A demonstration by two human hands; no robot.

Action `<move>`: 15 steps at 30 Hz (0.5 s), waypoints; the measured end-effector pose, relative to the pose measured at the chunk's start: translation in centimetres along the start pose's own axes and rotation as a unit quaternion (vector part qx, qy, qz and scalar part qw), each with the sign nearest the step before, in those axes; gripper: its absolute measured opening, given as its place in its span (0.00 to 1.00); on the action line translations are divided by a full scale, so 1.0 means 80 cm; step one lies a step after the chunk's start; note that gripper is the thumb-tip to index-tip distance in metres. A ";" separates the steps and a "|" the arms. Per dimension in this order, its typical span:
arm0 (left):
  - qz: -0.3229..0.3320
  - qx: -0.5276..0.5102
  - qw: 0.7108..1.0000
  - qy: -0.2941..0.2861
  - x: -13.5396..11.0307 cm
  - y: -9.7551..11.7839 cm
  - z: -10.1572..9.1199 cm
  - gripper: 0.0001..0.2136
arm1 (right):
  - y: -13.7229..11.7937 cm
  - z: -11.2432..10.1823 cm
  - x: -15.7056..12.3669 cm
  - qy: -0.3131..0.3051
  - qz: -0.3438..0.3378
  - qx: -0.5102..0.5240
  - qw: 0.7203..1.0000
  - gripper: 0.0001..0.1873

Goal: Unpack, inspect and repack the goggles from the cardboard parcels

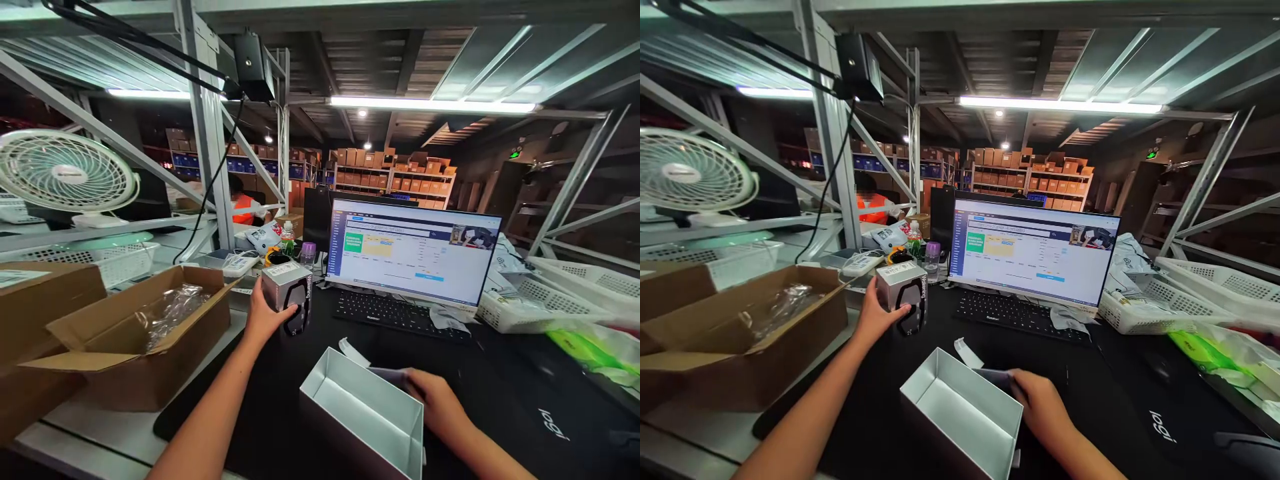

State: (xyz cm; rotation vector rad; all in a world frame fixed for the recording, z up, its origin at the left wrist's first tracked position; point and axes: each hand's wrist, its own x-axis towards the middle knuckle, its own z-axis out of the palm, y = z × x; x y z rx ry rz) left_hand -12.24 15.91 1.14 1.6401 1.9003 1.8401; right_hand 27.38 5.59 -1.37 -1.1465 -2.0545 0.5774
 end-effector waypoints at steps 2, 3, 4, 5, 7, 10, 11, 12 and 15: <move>-0.033 0.053 0.997 0.044 -0.016 0.018 0.003 0.58 | -0.007 -0.012 0.015 0.081 0.031 0.037 0.996 0.16; -0.047 0.080 0.994 0.062 -0.025 0.026 0.004 0.60 | -0.012 -0.018 0.023 0.111 0.049 0.062 0.991 0.17; -0.058 0.102 0.990 0.077 -0.032 0.034 0.005 0.61 | -0.019 -0.025 0.032 0.129 0.066 0.089 0.985 0.19; -0.065 0.119 0.987 0.085 -0.039 0.040 0.005 0.63 | -0.026 -0.031 0.040 0.135 0.077 0.110 0.982 0.21; -0.068 0.141 0.984 0.086 -0.046 0.050 0.004 0.65 | -0.043 -0.040 0.055 0.129 0.086 0.143 0.978 0.24; -0.064 0.150 0.983 0.087 -0.045 0.060 -0.002 0.66 | -0.068 -0.044 0.069 0.109 0.089 0.183 0.973 0.25; -0.059 0.151 0.983 0.091 -0.044 0.063 -0.005 0.67 | -0.075 -0.044 0.071 0.103 0.088 0.194 0.972 0.25; -0.043 0.152 0.982 0.100 -0.043 0.067 -0.009 0.67 | -0.081 -0.043 0.072 0.096 0.087 0.204 0.970 0.25; 0.078 0.100 0.981 0.147 -0.050 0.082 -0.021 0.59 | -0.088 -0.037 0.069 0.057 0.090 0.233 0.967 0.24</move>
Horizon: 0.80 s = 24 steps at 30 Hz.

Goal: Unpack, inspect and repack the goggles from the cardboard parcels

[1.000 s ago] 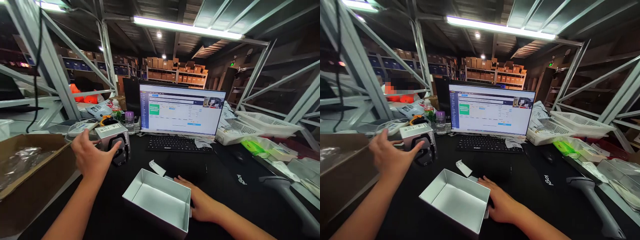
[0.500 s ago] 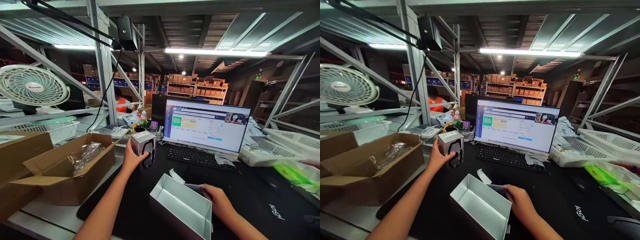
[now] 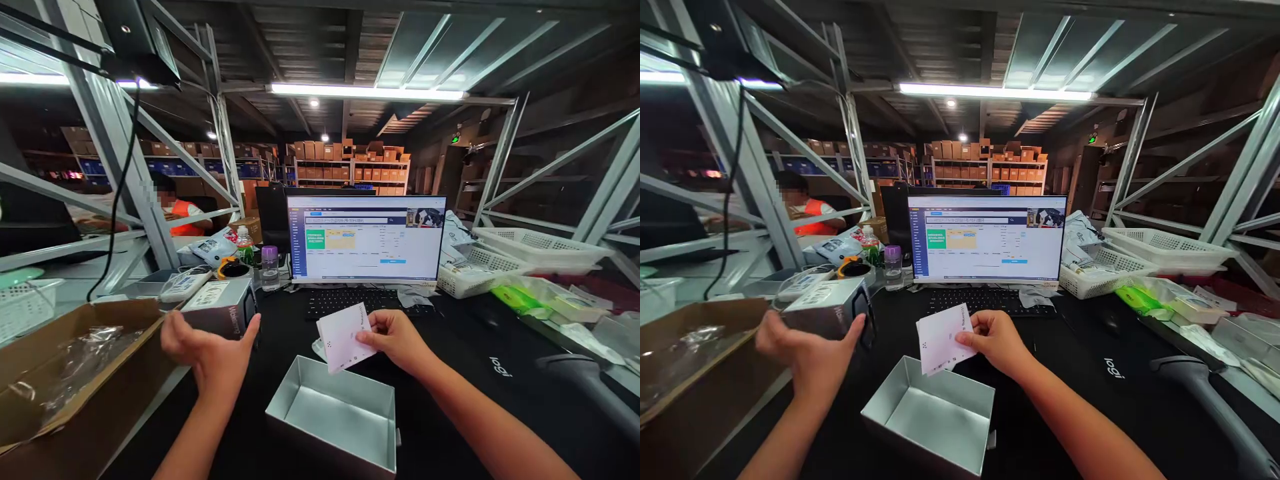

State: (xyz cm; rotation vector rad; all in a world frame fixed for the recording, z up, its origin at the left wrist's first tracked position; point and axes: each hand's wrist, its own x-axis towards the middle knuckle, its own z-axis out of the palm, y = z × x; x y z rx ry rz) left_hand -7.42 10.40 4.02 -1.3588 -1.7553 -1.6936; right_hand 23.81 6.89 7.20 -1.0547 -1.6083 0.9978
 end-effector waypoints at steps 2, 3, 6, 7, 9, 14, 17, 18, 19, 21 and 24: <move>0.077 -0.109 0.991 -0.029 -0.011 0.013 -0.008 0.40 | 0.006 0.003 -0.004 -0.039 0.024 0.011 0.999 0.25; 0.103 -0.165 0.978 -0.077 -0.018 0.020 -0.011 0.31 | 0.011 0.004 -0.006 -0.055 0.037 0.014 0.998 0.25; 0.120 -0.280 0.904 -0.301 -0.045 0.040 -0.013 0.20 | 0.022 0.009 -0.013 -0.081 0.054 0.023 0.995 0.23; 0.110 -0.299 0.874 -0.366 -0.053 0.046 -0.013 0.22 | 0.024 0.012 -0.016 -0.083 0.046 0.014 0.995 0.20; 0.073 -0.312 0.823 -0.469 -0.061 0.054 -0.015 0.28 | 0.025 0.017 -0.022 -0.090 0.019 -0.021 0.996 0.13; -0.041 -0.290 0.746 -0.598 -0.054 0.061 -0.024 0.15 | 0.024 0.027 -0.029 -0.093 0.021 0.013 0.995 0.17; -0.131 -0.334 0.719 -0.595 -0.050 0.059 -0.022 0.17 | 0.022 0.024 -0.025 -0.114 0.075 0.150 0.979 0.37; -0.151 -0.349 0.720 -0.580 -0.050 0.059 -0.021 0.17 | 0.021 0.022 -0.024 -0.122 0.092 0.179 0.972 0.40; -0.165 -0.360 0.723 -0.566 -0.051 0.059 -0.021 0.17 | 0.020 0.020 -0.023 -0.126 0.103 0.194 0.967 0.40; -0.178 -0.373 0.721 -0.556 -0.052 0.061 -0.022 0.17 | 0.018 0.017 -0.023 -0.126 0.114 0.199 0.965 0.35; -0.171 -0.388 0.706 -0.568 -0.052 0.065 -0.029 0.18 | 0.018 0.015 -0.026 -0.098 0.104 0.185 0.972 0.25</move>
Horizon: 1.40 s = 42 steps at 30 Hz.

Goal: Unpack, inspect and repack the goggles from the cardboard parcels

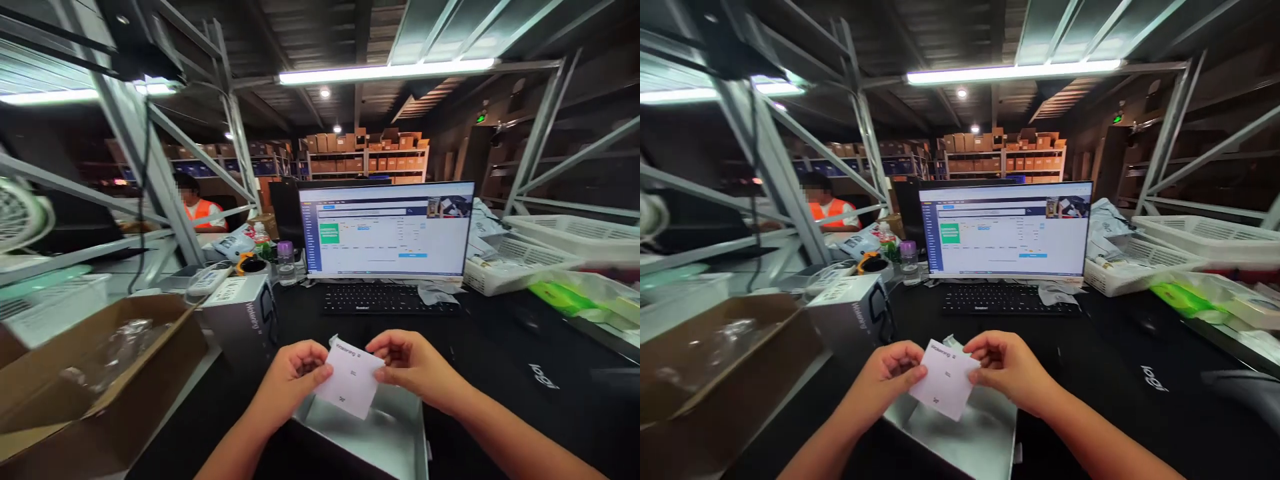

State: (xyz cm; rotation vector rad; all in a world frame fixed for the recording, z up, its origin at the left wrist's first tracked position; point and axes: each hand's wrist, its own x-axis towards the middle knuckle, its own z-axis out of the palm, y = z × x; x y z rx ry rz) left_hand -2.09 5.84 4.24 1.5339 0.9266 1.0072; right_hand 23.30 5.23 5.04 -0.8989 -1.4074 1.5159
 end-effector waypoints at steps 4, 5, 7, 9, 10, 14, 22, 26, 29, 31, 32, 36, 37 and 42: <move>0.013 -0.019 0.998 -0.051 -0.008 0.007 -0.001 0.19 | 0.004 -0.005 -0.002 0.016 -0.023 0.024 0.999 0.23; 0.016 -0.027 0.998 -0.063 -0.009 0.008 -0.002 0.19 | 0.005 -0.006 -0.003 0.008 -0.030 0.035 0.999 0.23; 0.017 -0.048 0.995 -0.088 -0.012 0.009 -0.002 0.19 | 0.007 -0.008 -0.004 -0.011 -0.043 0.048 0.998 0.22; 0.014 -0.073 0.991 -0.109 -0.014 0.010 -0.001 0.20 | 0.009 -0.009 -0.006 -0.027 -0.054 0.044 0.997 0.20; 0.011 -0.086 0.989 -0.118 -0.014 0.011 0.000 0.20 | 0.011 -0.010 -0.006 -0.032 -0.061 0.036 0.997 0.19; -0.006 -0.127 0.981 -0.145 -0.014 0.010 0.001 0.21 | 0.019 -0.015 -0.007 -0.046 -0.079 -0.016 0.996 0.16; -0.023 -0.142 0.979 -0.145 -0.014 -0.002 -0.005 0.18 | 0.028 -0.025 -0.010 -0.106 -0.091 -0.092 0.986 0.17; -0.024 -0.143 0.979 -0.146 -0.011 -0.005 -0.004 0.19 | 0.028 -0.020 -0.008 -0.094 -0.087 -0.095 0.987 0.21; -0.015 -0.127 0.982 -0.139 -0.010 -0.005 -0.002 0.17 | 0.025 -0.012 -0.007 -0.014 -0.153 -0.186 0.970 0.14; -0.005 -0.106 0.987 -0.123 -0.010 -0.006 -0.001 0.15 | 0.022 -0.007 -0.007 0.005 -0.223 -0.267 0.938 0.10; 0.001 -0.095 0.989 -0.110 -0.009 -0.006 -0.001 0.14 | 0.020 -0.005 -0.008 0.006 -0.253 -0.295 0.921 0.09; 0.011 -0.077 0.996 -0.035 -0.003 -0.010 -0.003 0.14 | 0.009 -0.006 -0.015 0.041 -0.293 -0.342 0.892 0.10; 0.008 -0.077 0.997 -0.016 -0.001 -0.011 -0.004 0.15 | 0.003 -0.009 -0.018 0.059 -0.289 -0.348 0.890 0.13; 0.002 -0.079 0.996 0.028 0.011 -0.010 -0.022 0.12 | -0.042 -0.032 -0.026 0.213 -0.205 -0.282 0.913 0.17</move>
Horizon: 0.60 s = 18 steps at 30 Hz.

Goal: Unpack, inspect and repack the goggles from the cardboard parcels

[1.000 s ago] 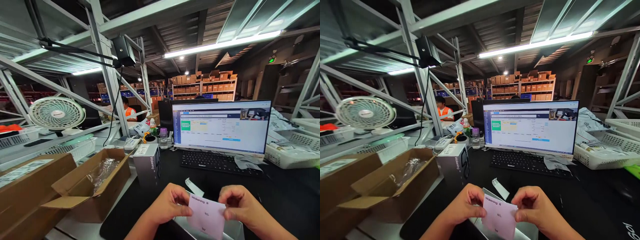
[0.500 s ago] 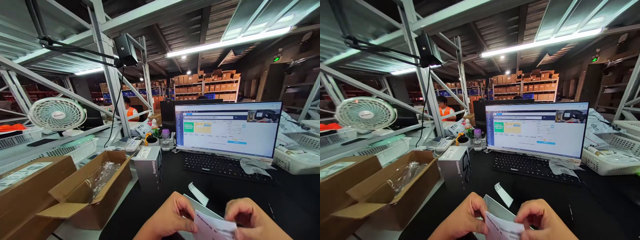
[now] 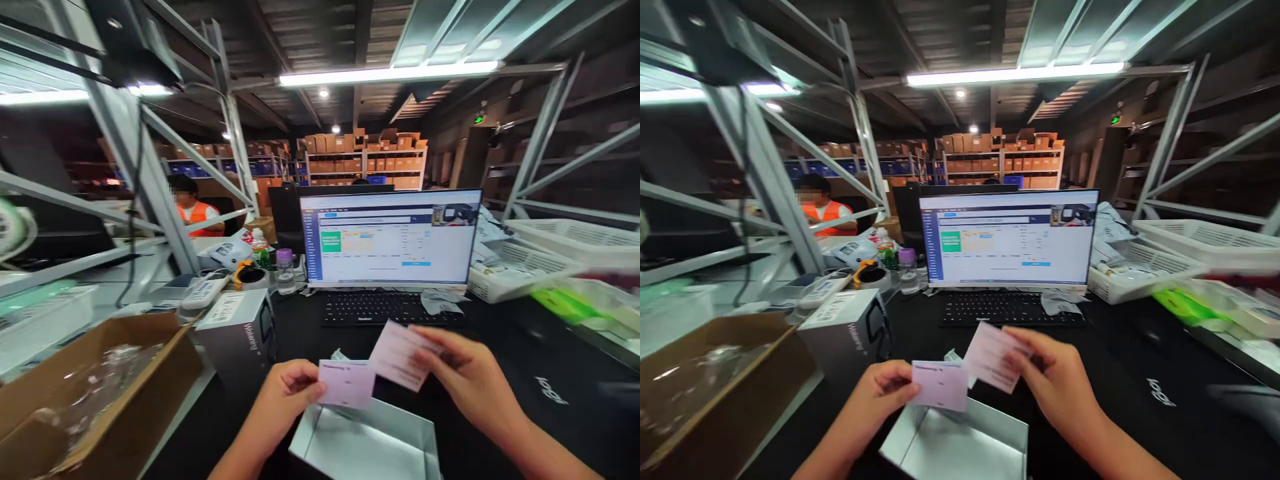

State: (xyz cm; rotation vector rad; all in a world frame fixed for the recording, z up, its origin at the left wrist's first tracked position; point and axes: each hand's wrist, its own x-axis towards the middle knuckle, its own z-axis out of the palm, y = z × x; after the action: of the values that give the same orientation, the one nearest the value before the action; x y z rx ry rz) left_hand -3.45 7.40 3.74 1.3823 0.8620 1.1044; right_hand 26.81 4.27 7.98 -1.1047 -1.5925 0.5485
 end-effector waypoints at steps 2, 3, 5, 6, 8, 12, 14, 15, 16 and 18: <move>0.009 0.015 1.000 -0.011 0.002 0.003 -0.008 0.10 | -0.008 -0.013 0.010 0.046 0.039 0.056 0.997 0.18; 0.027 0.040 0.999 -0.019 0.002 0.004 -0.012 0.08 | -0.012 -0.016 0.012 0.062 0.037 0.078 0.994 0.17; 0.081 0.117 0.989 -0.050 0.002 0.005 -0.018 0.03 | -0.016 -0.015 0.012 0.070 -0.018 0.084 0.994 0.09; 0.114 0.160 0.978 -0.071 0.002 0.004 -0.019 0.03 | -0.017 -0.011 0.009 0.064 -0.068 0.068 0.993 0.05; 0.165 0.231 0.952 -0.111 0.002 0.002 -0.020 0.10 | -0.019 -0.002 -0.001 0.026 -0.193 0.013 0.981 0.07; 0.163 0.288 0.934 -0.138 0.001 -0.002 -0.016 0.15 | -0.025 0.012 -0.021 -0.037 -0.353 -0.071 0.932 0.11; 0.117 0.290 0.938 -0.146 -0.001 0.000 -0.013 0.15 | -0.028 0.014 -0.025 -0.050 -0.346 -0.067 0.935 0.12; 0.096 0.289 0.940 -0.151 -0.002 0.002 -0.012 0.14 | -0.028 0.015 -0.026 -0.057 -0.332 -0.057 0.940 0.12; 0.079 0.287 0.942 -0.158 -0.003 0.005 -0.010 0.14 | -0.028 0.015 -0.026 -0.066 -0.318 -0.048 0.945 0.13; 0.055 0.285 0.942 -0.170 -0.006 0.010 -0.009 0.13 | -0.025 0.017 -0.024 -0.077 -0.293 -0.036 0.952 0.14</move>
State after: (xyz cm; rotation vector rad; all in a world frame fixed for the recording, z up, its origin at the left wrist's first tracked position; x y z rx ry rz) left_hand -4.37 7.10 4.45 2.0530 0.8912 0.6779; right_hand 24.80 1.92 8.20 -0.5947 -1.9808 0.1794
